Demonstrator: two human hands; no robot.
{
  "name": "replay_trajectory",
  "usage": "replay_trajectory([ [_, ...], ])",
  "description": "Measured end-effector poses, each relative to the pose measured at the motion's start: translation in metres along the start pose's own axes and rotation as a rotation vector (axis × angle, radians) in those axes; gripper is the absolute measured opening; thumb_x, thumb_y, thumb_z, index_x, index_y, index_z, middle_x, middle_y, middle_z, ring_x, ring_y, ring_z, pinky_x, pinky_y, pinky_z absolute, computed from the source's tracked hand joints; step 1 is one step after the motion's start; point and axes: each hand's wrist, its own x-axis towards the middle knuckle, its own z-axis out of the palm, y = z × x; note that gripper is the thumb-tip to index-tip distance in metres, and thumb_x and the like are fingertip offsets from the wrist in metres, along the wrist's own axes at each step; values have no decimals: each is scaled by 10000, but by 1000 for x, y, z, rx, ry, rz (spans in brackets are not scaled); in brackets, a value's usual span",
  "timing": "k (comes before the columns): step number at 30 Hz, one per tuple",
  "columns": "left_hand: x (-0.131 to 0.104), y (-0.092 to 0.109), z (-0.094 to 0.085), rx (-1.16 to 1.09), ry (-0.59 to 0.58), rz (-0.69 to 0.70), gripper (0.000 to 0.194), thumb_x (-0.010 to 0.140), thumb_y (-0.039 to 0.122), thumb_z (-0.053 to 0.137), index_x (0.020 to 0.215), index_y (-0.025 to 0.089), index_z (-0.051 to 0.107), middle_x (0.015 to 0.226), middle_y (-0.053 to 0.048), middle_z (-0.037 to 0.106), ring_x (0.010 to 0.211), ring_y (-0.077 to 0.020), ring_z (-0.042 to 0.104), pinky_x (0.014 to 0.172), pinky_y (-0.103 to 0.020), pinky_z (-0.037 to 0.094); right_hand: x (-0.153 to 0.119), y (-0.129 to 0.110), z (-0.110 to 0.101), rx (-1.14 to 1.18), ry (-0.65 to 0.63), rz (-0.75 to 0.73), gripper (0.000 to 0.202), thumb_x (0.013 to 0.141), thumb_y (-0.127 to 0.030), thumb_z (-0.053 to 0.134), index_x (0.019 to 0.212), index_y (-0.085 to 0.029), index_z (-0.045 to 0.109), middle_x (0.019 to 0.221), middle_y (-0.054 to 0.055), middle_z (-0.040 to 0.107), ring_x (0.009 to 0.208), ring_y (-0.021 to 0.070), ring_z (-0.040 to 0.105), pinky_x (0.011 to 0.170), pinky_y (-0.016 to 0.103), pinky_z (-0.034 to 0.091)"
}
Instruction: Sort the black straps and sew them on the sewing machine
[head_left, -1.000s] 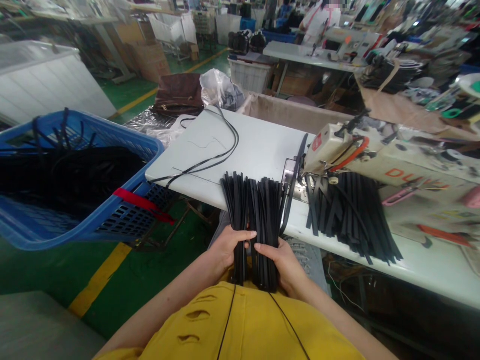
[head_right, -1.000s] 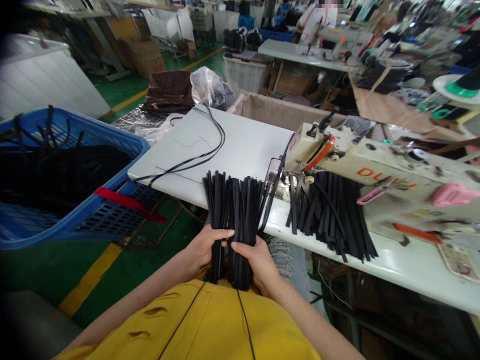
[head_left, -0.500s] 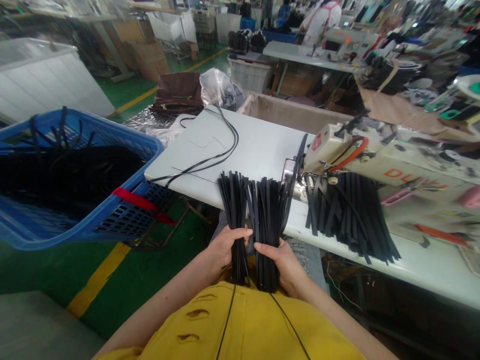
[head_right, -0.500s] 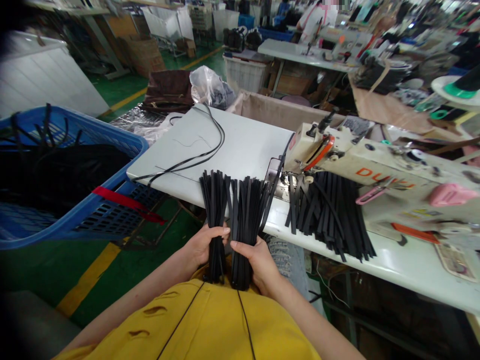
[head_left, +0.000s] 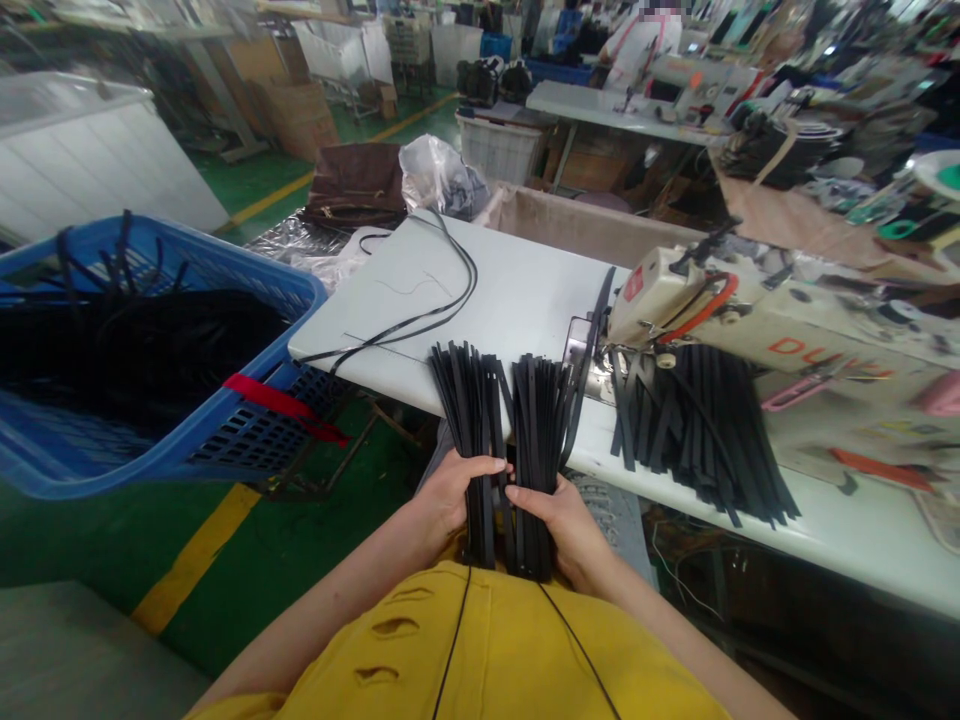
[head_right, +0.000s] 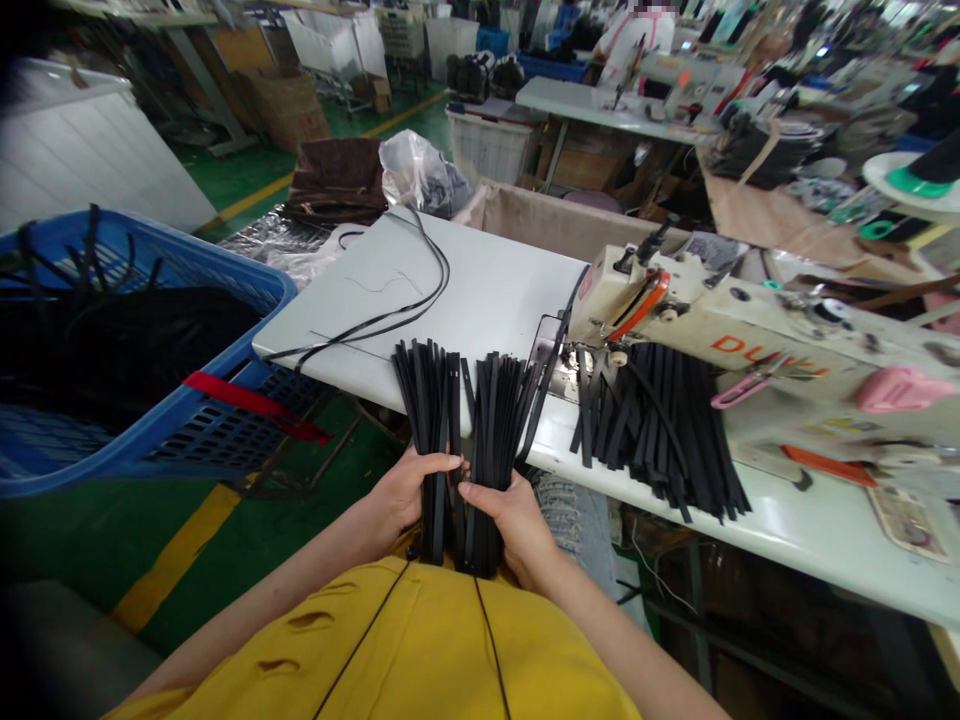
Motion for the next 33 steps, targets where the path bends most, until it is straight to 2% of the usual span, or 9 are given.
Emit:
replay_trajectory([
  [2, 0, 1, -3, -26, -4, -33, 360, 569, 207, 855, 870, 115, 681, 733, -66, 705, 639, -203, 673, 609, -333, 578, -2, -3, 1, -18, -4, -18, 458, 554, -334, 981, 942, -202, 777, 859, 18, 808, 749, 199, 719, 795, 352, 565],
  [5, -1, 3, -6, -50, -62, -39, 423, 598, 200, 847, 974, 147, 661, 604, 23, 601, 554, -154, 607, 561, -287, 545, -5, -7, 3, -41, -33, -25, 379, 627, -364, 942, 926, -197, 781, 921, 44, 819, 811, 212, 730, 809, 342, 558],
  [7, -2, 4, -6, -44, -130, -41, 401, 631, 210, 853, 975, 148, 657, 556, 55, 531, 510, -109, 541, 539, -237, 498, -7, -9, 4, -38, -54, -3, 349, 672, -378, 904, 941, -190, 785, 973, 69, 825, 857, 235, 743, 806, 347, 561],
  [10, -2, 6, -4, -6, -162, -59, 395, 622, 224, 874, 941, 130, 661, 563, 53, 516, 488, -81, 483, 515, -218, 455, -8, -8, 4, -31, -47, 34, 364, 660, -361, 884, 961, -180, 790, 913, 70, 827, 787, 237, 742, 753, 347, 562],
  [15, -2, 5, -1, 61, -115, -39, 431, 574, 232, 891, 929, 106, 681, 590, 33, 548, 485, -79, 475, 501, -221, 438, -6, -5, 2, -38, -41, 31, 349, 627, -345, 897, 913, -172, 797, 849, 66, 823, 730, 224, 733, 724, 340, 561],
  [23, -1, 4, -2, 76, -34, -22, 402, 527, 222, 919, 833, 108, 685, 642, 4, 604, 492, -79, 502, 487, -213, 422, 0, 2, -1, 19, -40, 28, 465, 582, -332, 970, 985, -193, 783, 989, 68, 833, 754, 214, 754, 800, 373, 596],
  [29, -1, 4, -2, 97, -32, -7, 387, 512, 221, 926, 772, 117, 659, 589, 20, 578, 487, -81, 501, 485, -208, 418, 0, 2, 1, -1, -50, -31, 489, 605, -337, 969, 1031, -202, 769, 984, 50, 831, 834, 208, 751, 867, 358, 582],
  [33, 0, 2, -5, 117, -13, -3, 386, 513, 212, 909, 791, 122, 656, 592, 13, 591, 485, -94, 517, 491, -225, 439, -3, -2, 4, 17, -49, -19, 441, 621, -337, 958, 994, -197, 768, 935, 52, 831, 804, 212, 752, 817, 350, 593],
])
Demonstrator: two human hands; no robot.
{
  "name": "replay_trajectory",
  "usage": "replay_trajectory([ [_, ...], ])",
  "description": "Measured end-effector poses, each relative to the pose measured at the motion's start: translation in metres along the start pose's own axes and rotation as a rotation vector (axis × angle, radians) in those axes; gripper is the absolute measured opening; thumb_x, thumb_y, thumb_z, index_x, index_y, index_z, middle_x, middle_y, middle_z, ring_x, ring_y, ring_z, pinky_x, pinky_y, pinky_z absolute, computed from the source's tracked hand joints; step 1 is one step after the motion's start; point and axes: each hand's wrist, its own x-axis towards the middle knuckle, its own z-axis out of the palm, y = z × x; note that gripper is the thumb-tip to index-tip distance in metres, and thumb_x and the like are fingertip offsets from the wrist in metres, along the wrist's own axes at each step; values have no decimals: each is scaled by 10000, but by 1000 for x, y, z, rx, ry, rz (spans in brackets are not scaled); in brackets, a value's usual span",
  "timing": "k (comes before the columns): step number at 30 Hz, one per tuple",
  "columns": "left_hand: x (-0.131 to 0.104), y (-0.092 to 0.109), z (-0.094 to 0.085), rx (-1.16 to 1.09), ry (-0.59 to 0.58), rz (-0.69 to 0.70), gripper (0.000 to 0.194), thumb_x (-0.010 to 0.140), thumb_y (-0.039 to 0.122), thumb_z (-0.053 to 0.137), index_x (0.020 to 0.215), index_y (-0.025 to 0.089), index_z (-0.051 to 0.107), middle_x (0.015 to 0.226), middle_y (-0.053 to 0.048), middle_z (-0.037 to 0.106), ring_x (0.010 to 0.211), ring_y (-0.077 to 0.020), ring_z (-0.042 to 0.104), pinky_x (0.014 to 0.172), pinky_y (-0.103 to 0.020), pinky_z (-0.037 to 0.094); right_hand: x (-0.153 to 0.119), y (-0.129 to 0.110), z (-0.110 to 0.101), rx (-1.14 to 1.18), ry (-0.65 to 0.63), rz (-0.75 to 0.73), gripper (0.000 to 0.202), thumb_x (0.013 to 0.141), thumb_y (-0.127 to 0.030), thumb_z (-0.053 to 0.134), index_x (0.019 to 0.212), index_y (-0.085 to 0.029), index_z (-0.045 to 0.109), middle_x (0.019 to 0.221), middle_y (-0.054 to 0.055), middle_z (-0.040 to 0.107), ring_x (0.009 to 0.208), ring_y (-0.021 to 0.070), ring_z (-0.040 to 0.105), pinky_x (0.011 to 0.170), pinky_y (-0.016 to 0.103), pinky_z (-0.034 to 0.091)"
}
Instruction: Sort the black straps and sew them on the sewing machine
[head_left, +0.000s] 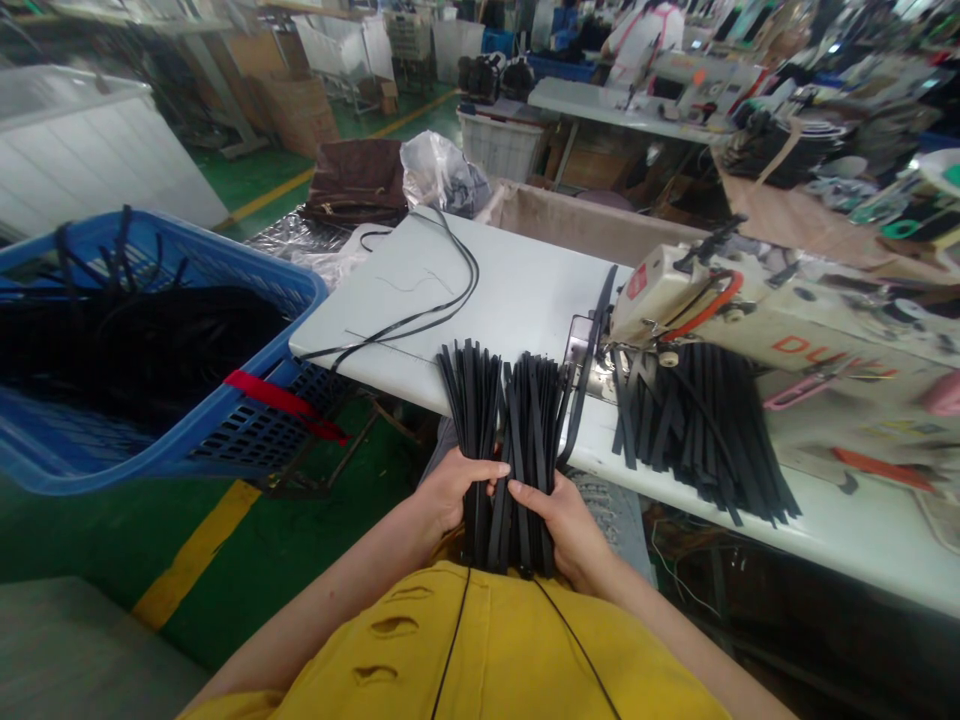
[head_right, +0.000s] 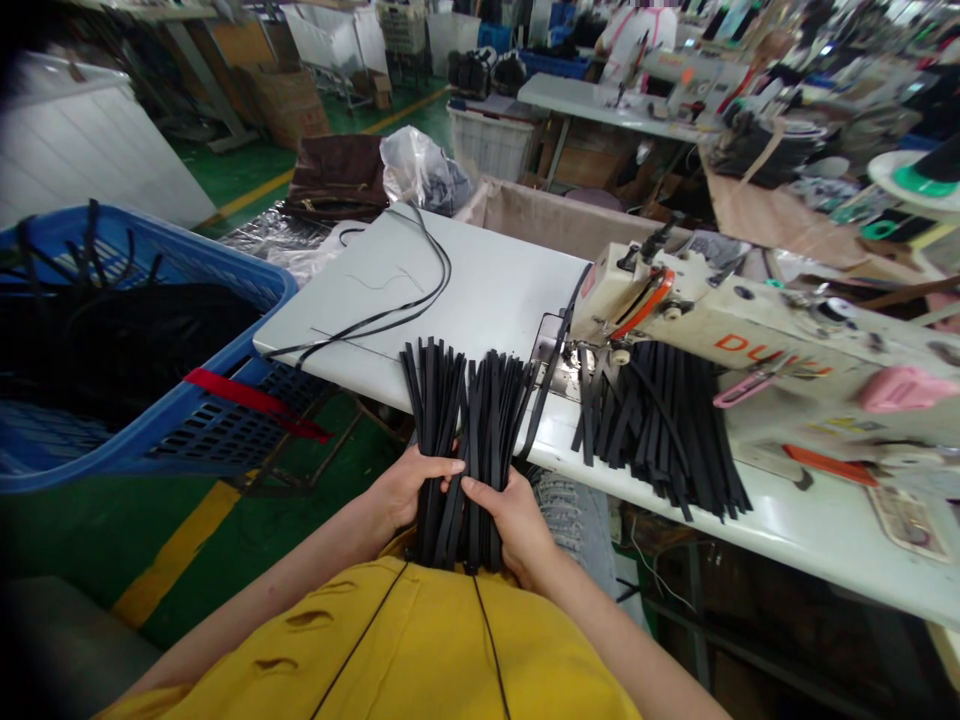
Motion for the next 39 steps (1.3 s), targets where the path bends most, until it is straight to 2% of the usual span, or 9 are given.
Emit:
replay_trajectory([
  [6, 1, -4, -5, -32, -13, -21, 377, 553, 252, 902, 812, 114, 665, 599, 2, 604, 499, -108, 540, 508, -238, 467, 0, -3, -1, 53, 0, 81, 433, 588, -345, 965, 933, -168, 774, 850, 71, 826, 700, 208, 742, 707, 335, 603],
  [10, 2, -6, -6, -54, -16, -22, 406, 534, 237, 909, 845, 104, 684, 631, -14, 637, 517, -117, 556, 532, -251, 485, 1, -2, -1, 20, -15, 77, 424, 581, -351, 968, 908, -157, 780, 850, 75, 826, 719, 213, 746, 723, 334, 604],
  [16, 0, -4, -2, -79, 0, -16, 478, 557, 217, 906, 975, 103, 707, 802, -80, 731, 653, -184, 669, 652, -311, 567, 2, 0, -1, 5, 13, 41, 433, 589, -321, 965, 951, -181, 774, 941, 56, 831, 792, 212, 751, 775, 330, 594],
  [20, -2, -2, -1, -133, -1, -32, 407, 557, 209, 867, 908, 119, 682, 740, -53, 714, 595, -179, 662, 605, -310, 582, 3, 0, -2, 9, 28, 26, 429, 592, -318, 966, 948, -188, 768, 857, 19, 812, 700, 165, 707, 715, 296, 573],
  [24, -3, 0, -1, -170, -64, -60, 329, 553, 194, 836, 804, 133, 633, 666, -35, 678, 565, -171, 649, 569, -298, 584, 2, 0, -2, 8, 27, 7, 405, 583, -318, 973, 907, -191, 766, 798, 0, 789, 683, 148, 683, 705, 281, 559],
  [30, -3, 3, -1, -112, -47, -53, 388, 555, 176, 872, 880, 105, 672, 720, -52, 702, 557, -183, 663, 528, -308, 589, 5, 4, -2, -5, 16, -8, 481, 561, -325, 979, 976, -206, 769, 892, 13, 803, 746, 156, 698, 757, 291, 562],
  [34, -2, 2, -1, -85, -37, -55, 422, 546, 185, 891, 910, 100, 693, 730, -59, 717, 533, -193, 658, 499, -331, 587, 8, 8, -3, -163, 11, -86, 484, 605, -399, 931, 1018, -219, 754, 939, 26, 804, 778, 194, 710, 777, 351, 578],
  [39, -3, 3, 9, -91, 11, 48, 539, 514, 167, 946, 1000, 78, 733, 934, -130, 778, 766, -223, 732, 718, -330, 628, 10, 6, -3, -341, 64, -168, 373, 645, -350, 879, 965, -204, 755, 963, 34, 800, 842, 232, 707, 834, 395, 570],
])
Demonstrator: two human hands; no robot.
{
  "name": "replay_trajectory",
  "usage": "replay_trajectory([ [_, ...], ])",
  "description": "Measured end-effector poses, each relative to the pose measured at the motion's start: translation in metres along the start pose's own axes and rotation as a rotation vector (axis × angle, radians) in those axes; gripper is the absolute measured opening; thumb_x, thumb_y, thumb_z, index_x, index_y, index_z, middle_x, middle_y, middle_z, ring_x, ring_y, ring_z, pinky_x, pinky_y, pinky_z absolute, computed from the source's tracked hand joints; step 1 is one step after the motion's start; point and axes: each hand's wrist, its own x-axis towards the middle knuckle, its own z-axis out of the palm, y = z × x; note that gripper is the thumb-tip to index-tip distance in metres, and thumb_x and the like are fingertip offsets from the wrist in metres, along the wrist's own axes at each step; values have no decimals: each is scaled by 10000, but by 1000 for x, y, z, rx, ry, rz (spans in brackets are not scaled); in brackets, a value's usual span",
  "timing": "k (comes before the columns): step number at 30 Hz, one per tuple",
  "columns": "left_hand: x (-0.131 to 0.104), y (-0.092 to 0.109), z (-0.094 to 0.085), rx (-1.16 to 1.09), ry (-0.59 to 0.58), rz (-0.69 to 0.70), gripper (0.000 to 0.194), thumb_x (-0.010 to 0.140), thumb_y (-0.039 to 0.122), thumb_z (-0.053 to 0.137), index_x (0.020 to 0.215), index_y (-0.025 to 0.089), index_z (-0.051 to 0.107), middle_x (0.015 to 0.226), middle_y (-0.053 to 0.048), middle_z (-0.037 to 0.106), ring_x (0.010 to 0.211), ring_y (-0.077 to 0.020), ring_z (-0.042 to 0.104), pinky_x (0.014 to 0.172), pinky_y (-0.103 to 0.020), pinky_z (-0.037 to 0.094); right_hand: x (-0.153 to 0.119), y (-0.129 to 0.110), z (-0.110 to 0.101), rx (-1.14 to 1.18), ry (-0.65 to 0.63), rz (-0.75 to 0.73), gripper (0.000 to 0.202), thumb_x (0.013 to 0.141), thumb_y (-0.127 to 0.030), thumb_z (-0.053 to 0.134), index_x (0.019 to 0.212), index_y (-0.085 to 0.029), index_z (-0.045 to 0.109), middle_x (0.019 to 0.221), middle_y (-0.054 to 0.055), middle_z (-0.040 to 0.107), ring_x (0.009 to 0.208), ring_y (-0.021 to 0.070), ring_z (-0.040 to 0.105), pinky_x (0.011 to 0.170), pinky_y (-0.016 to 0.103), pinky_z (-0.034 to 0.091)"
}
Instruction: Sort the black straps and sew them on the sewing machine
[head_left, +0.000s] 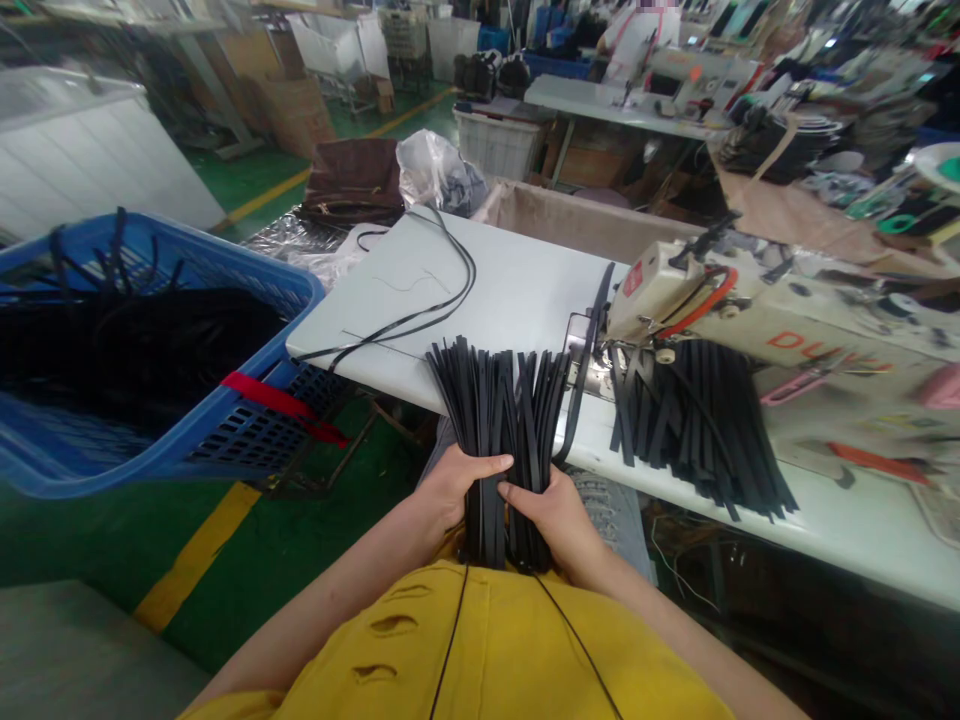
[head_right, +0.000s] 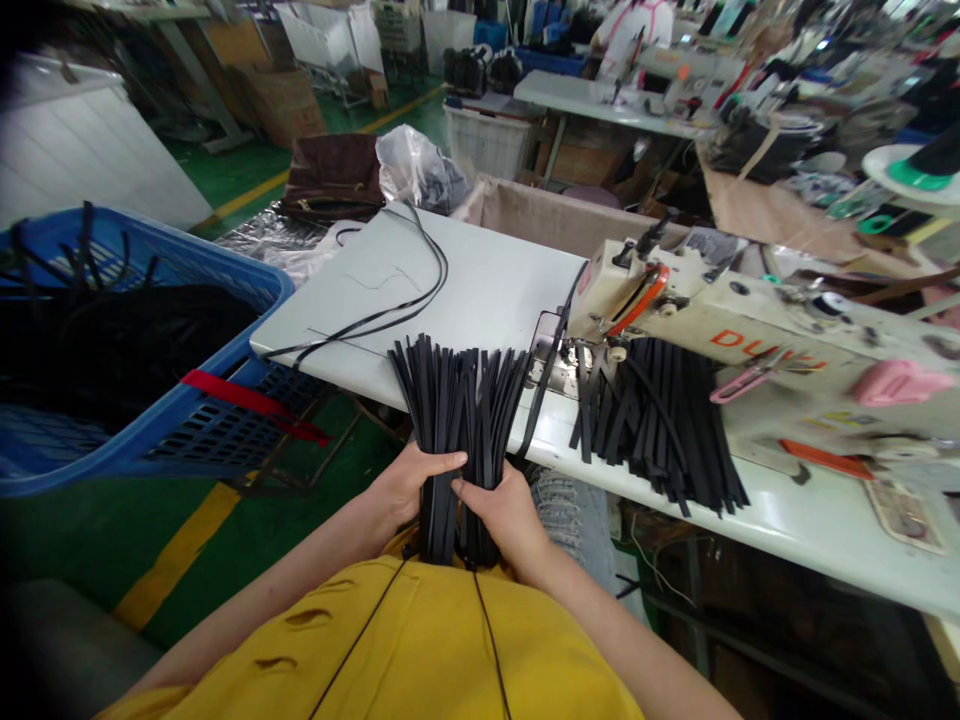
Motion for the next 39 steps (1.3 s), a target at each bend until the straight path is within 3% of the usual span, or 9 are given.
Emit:
replay_trajectory([
  [5, -1, 1, 8, 40, 69, 42, 548, 472, 176, 956, 967, 74, 743, 899, -122, 777, 738, -225, 717, 710, -342, 613, 0, -9, 1, -129, 24, -48, 290, 653, -263, 835, 926, -199, 762, 967, 31, 801, 905, 256, 705, 888, 407, 560],
  [9, -1, 1, 9, 61, 107, 74, 507, 480, 164, 919, 947, 80, 742, 882, -109, 771, 726, -220, 705, 697, -332, 599, -3, -10, 2, -145, 25, -43, 318, 690, -317, 832, 974, -194, 762, 989, 47, 808, 927, 270, 715, 884, 418, 572],
  [14, -1, 1, 7, 67, 101, 57, 498, 496, 182, 901, 954, 84, 734, 884, -110, 768, 735, -234, 710, 708, -347, 602, -5, -4, 0, -73, 19, -16, 406, 752, -450, 814, 1064, -198, 752, 1079, 74, 810, 972, 273, 733, 883, 423, 587],
  [18, -1, 2, 4, 43, 85, 27, 476, 499, 181, 905, 930, 84, 728, 817, -95, 758, 671, -218, 693, 665, -344, 593, -6, -3, -2, 71, 35, 28, 419, 718, -424, 865, 1056, -199, 763, 1090, 68, 815, 971, 254, 737, 902, 391, 577],
  [24, 0, 2, -3, -13, 42, -24, 368, 518, 161, 889, 827, 89, 704, 726, -58, 701, 640, -170, 661, 638, -286, 566, -10, -10, -3, 273, 19, 181, 422, 640, -427, 931, 961, -202, 776, 807, 26, 802, 707, 207, 705, 696, 333, 563],
  [28, 0, 2, -10, -80, -79, -101, 420, 605, 198, 880, 979, 107, 713, 663, -5, 640, 595, -131, 613, 612, -256, 540, -10, -7, -5, 336, -57, 247, 389, 668, -451, 921, 908, -191, 760, 725, 10, 766, 607, 161, 653, 597, 283, 518],
  [31, 0, 1, -11, -37, -84, -141, 353, 603, 246, 896, 853, 105, 691, 605, -2, 606, 540, -131, 578, 573, -278, 534, -9, -7, -5, 343, -101, 256, 371, 719, -494, 880, 850, -171, 753, 710, 22, 759, 569, 146, 633, 574, 274, 507],
  [39, 0, 1, -7, 53, 0, -73, 355, 539, 242, 922, 742, 106, 664, 575, -3, 599, 494, -110, 541, 505, -243, 472, -10, -9, -4, 328, -83, 207, 409, 691, -428, 898, 999, -187, 781, 850, 54, 821, 747, 240, 751, 784, 381, 595],
])
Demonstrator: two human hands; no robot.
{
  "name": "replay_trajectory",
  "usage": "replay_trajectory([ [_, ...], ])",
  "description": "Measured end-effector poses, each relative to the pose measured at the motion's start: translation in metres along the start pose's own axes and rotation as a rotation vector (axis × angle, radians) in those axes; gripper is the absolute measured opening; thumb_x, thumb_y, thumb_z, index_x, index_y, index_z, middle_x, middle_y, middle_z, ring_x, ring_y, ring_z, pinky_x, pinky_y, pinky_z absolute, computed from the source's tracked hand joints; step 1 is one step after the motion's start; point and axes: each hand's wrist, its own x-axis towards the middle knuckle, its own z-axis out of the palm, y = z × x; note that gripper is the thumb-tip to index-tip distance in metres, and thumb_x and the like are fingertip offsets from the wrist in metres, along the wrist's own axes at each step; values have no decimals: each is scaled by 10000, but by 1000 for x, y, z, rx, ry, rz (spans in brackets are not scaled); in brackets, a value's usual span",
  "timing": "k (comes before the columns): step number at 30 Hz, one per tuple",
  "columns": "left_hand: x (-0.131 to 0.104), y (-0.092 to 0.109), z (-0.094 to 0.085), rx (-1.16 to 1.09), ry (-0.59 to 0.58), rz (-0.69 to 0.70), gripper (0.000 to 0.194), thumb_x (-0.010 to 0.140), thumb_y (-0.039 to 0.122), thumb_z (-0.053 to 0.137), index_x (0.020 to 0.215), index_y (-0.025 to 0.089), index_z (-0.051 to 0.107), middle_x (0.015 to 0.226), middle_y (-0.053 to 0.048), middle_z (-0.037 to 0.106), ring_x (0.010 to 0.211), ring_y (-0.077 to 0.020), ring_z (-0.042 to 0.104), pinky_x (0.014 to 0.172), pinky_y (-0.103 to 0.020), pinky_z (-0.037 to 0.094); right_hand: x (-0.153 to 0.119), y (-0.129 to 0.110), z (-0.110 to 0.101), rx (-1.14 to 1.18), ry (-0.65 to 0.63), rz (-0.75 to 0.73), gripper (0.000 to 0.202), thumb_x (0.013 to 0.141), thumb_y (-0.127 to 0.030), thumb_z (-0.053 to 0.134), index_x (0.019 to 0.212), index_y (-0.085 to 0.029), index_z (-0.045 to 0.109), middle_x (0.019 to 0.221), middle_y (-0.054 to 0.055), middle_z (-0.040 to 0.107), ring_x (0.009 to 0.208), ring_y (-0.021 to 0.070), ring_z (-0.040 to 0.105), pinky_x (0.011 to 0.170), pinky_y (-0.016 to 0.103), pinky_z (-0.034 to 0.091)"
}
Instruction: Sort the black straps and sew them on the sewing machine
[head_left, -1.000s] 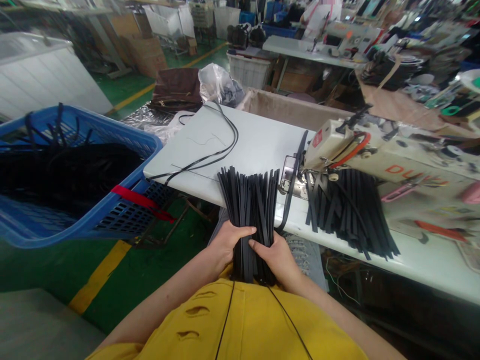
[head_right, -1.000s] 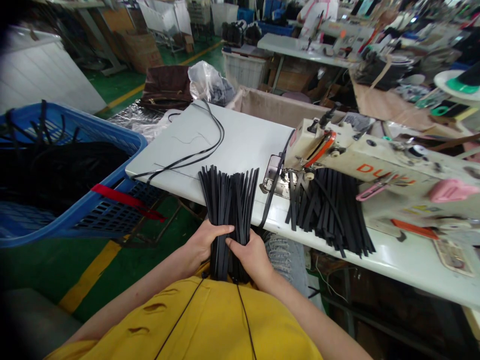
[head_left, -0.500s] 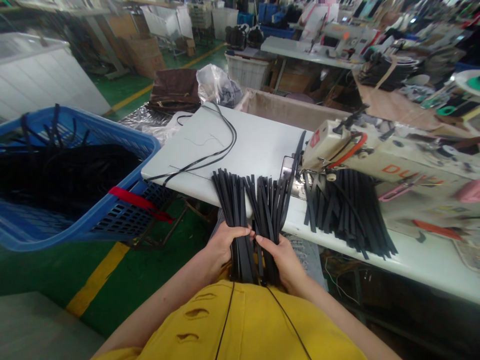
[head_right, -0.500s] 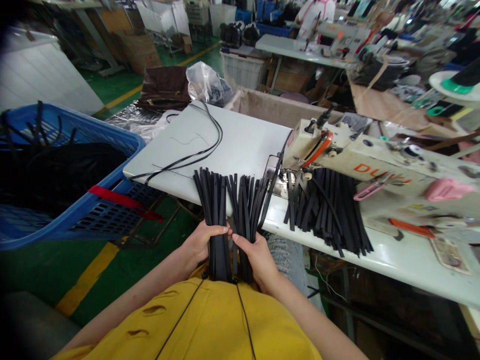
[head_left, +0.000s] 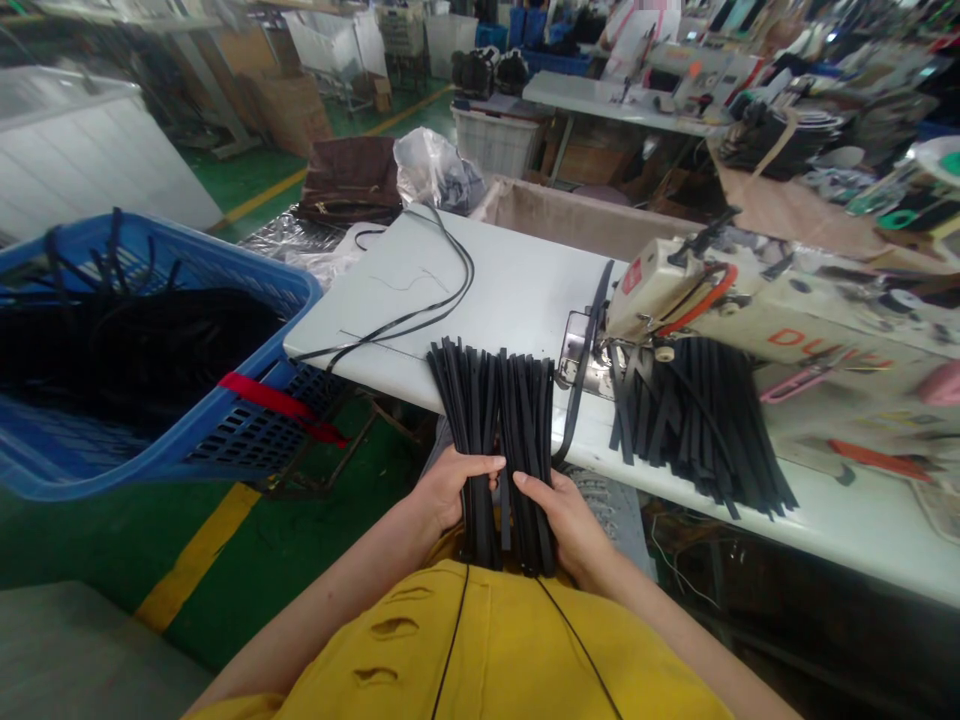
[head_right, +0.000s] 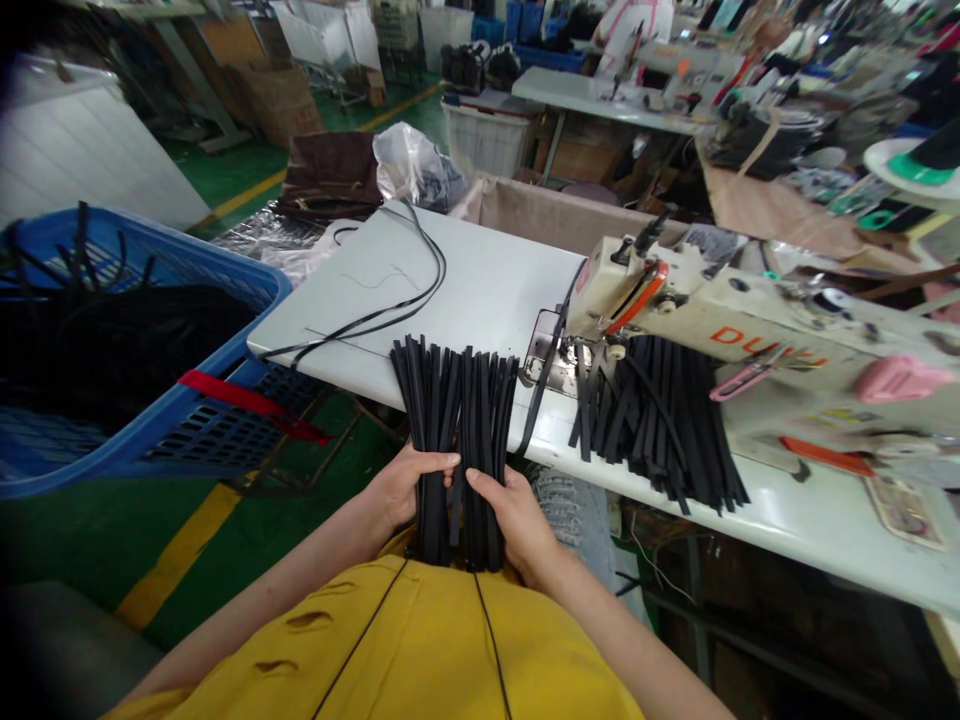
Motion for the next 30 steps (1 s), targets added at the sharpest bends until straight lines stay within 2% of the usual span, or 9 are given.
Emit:
replay_trajectory([
  [4, 1, -1, 1, 2, 29, 15, 361, 508, 202, 923, 741, 116, 662, 586, -3, 611, 505, -115, 544, 515, -251, 464, 1, 3, -2, -35, 34, -42, 410, 670, -403, 914, 995, -195, 775, 886, 45, 828, 835, 246, 762, 873, 393, 587],
  [9, 2, -3, 2, -1, 70, 29, 339, 510, 173, 907, 742, 117, 667, 591, -7, 624, 512, -128, 556, 528, -268, 469, 1, 3, -2, -87, 85, -95, 445, 640, -404, 930, 1005, -206, 772, 936, 44, 830, 902, 252, 753, 900, 404, 584],
  [13, 1, -3, 0, -6, 56, 33, 344, 514, 180, 898, 772, 109, 682, 626, -22, 658, 525, -138, 580, 538, -275, 497, 1, 1, -2, -66, 89, -63, 448, 621, -405, 940, 983, -205, 768, 899, 42, 827, 822, 246, 752, 838, 401, 598],
  [17, 0, -3, -1, -37, -23, 36, 417, 549, 187, 887, 921, 109, 716, 756, -54, 723, 616, -164, 655, 615, -285, 551, 0, 1, -2, -39, 86, -58, 433, 649, -385, 927, 1005, -199, 767, 889, 44, 825, 786, 230, 741, 793, 377, 598],
  [20, 1, -4, -3, -48, -20, 60, 399, 542, 179, 880, 895, 118, 704, 709, -26, 695, 586, -131, 630, 591, -242, 527, -2, 0, 0, -29, 74, -67, 449, 664, -375, 920, 1048, -201, 767, 953, 49, 829, 820, 226, 742, 798, 360, 592],
  [24, 2, -6, -6, -46, -38, 27, 377, 550, 186, 890, 862, 114, 690, 672, -23, 675, 569, -134, 623, 581, -251, 530, -2, 1, 1, -31, 64, -68, 441, 644, -383, 935, 1012, -202, 772, 1018, 57, 828, 797, 214, 741, 777, 353, 589],
  [28, 2, -7, -6, -46, -64, 0, 365, 576, 222, 924, 819, 108, 676, 618, -8, 634, 501, -124, 578, 544, -278, 533, 3, 6, -1, -79, 61, -87, 416, 617, -403, 948, 932, -194, 773, 847, 32, 815, 700, 203, 713, 712, 354, 574],
  [30, 1, -7, -4, -42, -42, 10, 417, 553, 222, 943, 862, 106, 687, 658, -22, 662, 509, -133, 592, 550, -290, 540, 6, 9, -3, -94, 66, -100, 430, 602, -390, 955, 942, -199, 772, 853, 27, 813, 724, 209, 713, 724, 360, 575],
])
